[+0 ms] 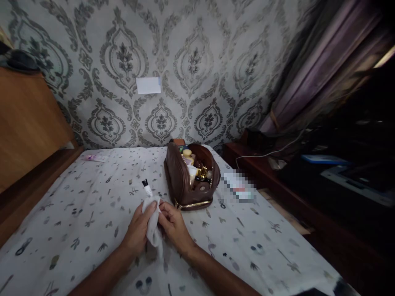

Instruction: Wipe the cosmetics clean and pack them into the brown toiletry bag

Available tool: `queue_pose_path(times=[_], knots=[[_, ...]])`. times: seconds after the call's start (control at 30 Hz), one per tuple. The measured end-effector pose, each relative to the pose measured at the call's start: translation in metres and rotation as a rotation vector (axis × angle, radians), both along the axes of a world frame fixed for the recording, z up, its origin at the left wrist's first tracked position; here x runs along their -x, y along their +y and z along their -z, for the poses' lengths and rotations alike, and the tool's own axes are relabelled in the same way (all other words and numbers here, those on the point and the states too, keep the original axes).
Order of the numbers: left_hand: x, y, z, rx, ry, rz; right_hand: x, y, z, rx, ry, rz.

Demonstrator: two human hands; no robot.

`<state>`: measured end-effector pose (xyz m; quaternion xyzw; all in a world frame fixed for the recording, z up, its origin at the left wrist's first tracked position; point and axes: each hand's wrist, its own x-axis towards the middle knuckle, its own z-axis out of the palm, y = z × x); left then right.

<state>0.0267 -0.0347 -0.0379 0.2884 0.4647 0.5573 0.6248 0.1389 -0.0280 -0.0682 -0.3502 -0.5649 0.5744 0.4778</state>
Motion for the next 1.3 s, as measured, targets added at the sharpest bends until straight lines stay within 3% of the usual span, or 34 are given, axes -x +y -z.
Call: queue_pose_path(times=[0.13,0.27,0.4,0.5,0.57,0.77,0.9,1.03,1.13,1.2,1.3], knots=[[0.001,-0.003,0.003,-0.036,0.060,0.089,-0.001,0.004,-0.001,0.020,-0.016,0.053],[0.017,0.006,-0.002,-0.169,0.298,0.144,-0.007,0.008,-0.009,0.006,-0.155,0.157],[0.032,0.013,-0.009,-0.378,0.601,0.368,-0.017,0.009,-0.018,-0.093,-0.109,0.295],[0.036,0.014,-0.013,-0.476,0.745,0.547,-0.021,0.010,-0.020,-0.149,-0.039,0.261],[0.036,0.015,-0.015,-0.494,0.789,0.595,-0.022,0.011,-0.018,-0.151,-0.027,0.218],[0.036,0.016,-0.003,-0.563,0.869,0.502,-0.016,0.010,-0.016,-0.170,-0.070,0.133],[0.039,0.019,0.006,-0.649,0.950,0.518,-0.018,0.009,-0.017,-0.213,-0.143,0.137],[0.048,0.023,-0.001,-0.642,1.015,0.557,-0.026,0.012,-0.020,-0.206,-0.099,0.222],[0.054,0.025,-0.008,-0.533,0.904,0.561,-0.032,0.014,-0.024,-0.150,-0.006,0.337],[0.057,0.026,-0.010,-0.417,0.762,0.484,-0.034,0.014,-0.027,-0.112,0.054,0.372],[0.058,0.026,-0.008,-0.228,0.557,0.176,-0.032,0.013,-0.029,-0.095,0.067,0.347]])
